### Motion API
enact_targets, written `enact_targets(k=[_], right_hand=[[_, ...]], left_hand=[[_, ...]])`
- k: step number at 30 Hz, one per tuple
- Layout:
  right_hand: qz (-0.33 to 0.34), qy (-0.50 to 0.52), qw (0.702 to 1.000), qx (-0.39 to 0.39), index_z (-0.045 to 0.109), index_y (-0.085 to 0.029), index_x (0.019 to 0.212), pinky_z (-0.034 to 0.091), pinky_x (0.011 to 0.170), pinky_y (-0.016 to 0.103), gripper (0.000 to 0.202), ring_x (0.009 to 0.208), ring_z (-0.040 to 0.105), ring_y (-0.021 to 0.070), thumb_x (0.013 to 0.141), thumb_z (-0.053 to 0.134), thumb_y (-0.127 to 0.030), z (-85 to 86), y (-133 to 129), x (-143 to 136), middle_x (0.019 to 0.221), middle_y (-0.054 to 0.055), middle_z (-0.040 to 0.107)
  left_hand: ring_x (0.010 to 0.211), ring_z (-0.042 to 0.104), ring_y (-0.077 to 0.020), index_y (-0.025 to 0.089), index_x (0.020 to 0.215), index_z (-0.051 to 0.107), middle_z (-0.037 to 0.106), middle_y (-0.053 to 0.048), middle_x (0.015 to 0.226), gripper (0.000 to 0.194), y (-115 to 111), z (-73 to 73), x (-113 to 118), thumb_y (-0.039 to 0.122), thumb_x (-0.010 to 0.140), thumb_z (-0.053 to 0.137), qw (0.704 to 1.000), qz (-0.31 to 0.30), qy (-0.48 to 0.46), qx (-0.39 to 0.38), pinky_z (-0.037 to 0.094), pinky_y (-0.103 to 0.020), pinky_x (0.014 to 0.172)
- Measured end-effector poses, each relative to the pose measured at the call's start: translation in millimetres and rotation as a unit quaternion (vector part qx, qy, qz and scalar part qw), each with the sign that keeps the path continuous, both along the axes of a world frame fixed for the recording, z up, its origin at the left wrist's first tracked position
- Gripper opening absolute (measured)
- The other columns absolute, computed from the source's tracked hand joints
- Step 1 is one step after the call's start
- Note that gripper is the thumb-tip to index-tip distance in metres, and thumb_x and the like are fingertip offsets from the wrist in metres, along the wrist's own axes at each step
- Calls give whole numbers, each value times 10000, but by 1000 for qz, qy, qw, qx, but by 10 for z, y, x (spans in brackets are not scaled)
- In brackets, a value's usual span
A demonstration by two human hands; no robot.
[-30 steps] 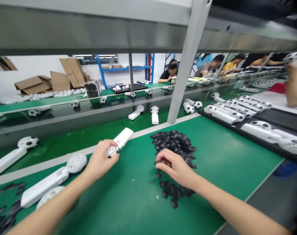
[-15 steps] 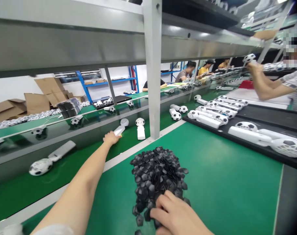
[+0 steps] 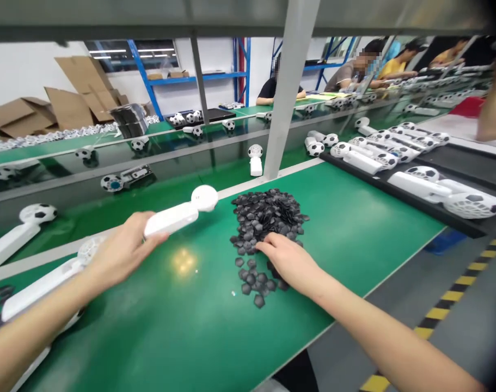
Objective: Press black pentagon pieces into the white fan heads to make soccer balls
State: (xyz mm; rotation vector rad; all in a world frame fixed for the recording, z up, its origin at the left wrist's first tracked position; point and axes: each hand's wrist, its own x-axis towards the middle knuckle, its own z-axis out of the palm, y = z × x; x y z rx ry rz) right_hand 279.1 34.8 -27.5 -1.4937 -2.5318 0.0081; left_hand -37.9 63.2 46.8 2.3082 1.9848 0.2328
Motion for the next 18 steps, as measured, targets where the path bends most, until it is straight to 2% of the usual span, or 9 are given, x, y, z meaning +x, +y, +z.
enact_targets(k=[3, 6, 9, 12, 15, 18], right_hand=[[-30, 38, 999, 0, 616, -185, 955, 395, 589, 259, 205, 708, 506, 162, 860, 439, -144, 54, -20, -56, 826, 61, 544], [5, 90, 996, 3, 634, -181, 898, 417, 684, 270, 182, 811, 519, 175, 873, 456, -205, 104, -33, -168, 847, 59, 564], [33, 96, 994, -26, 647, -188, 875, 423, 727, 261, 153, 864, 531, 174, 856, 504, -239, 120, -23, -321, 866, 48, 587], [20, 62, 996, -58, 646, -196, 886, 426, 694, 255, 117, 851, 546, 178, 820, 559, -241, 110, 18, -439, 863, 43, 595], [13, 56, 994, -91, 627, -195, 874, 417, 666, 240, 89, 801, 556, 160, 795, 588, -209, 110, 70, -478, 864, 32, 592], [22, 68, 991, -109, 591, -177, 835, 408, 627, 228, 78, 742, 545, 143, 762, 619, -178, 128, 104, -474, 828, 25, 587]], left_hand=[[921, 545, -296, 196, 1132, 402, 552, -100, 1021, 461, -621, -284, -225, 532, 821, 353, 1000, -13, -4, -18, 433, -416, 760], [945, 531, -318, 198, 1079, 451, 551, -118, 1025, 465, -904, -492, -311, 557, 789, 396, 999, -23, 2, -35, 432, -440, 768], [1127, 416, -334, 192, 1172, 427, 459, -137, 1201, 609, -857, -502, -202, 600, 722, 472, 998, -58, -13, 13, 368, -464, 905], [1220, 332, -306, 187, 1306, 298, 359, -125, 1325, 737, -626, -432, 67, 628, 732, 437, 995, -76, -62, 31, 316, -439, 971], [1139, 447, -289, 227, 1359, 215, 442, -98, 1287, 723, -417, -423, 325, 634, 776, 347, 993, -78, -83, -36, 387, -401, 894], [1004, 542, -279, 270, 1359, 218, 561, -79, 1145, 654, -381, -456, 449, 611, 807, 301, 991, -107, -59, -56, 430, -374, 797]])
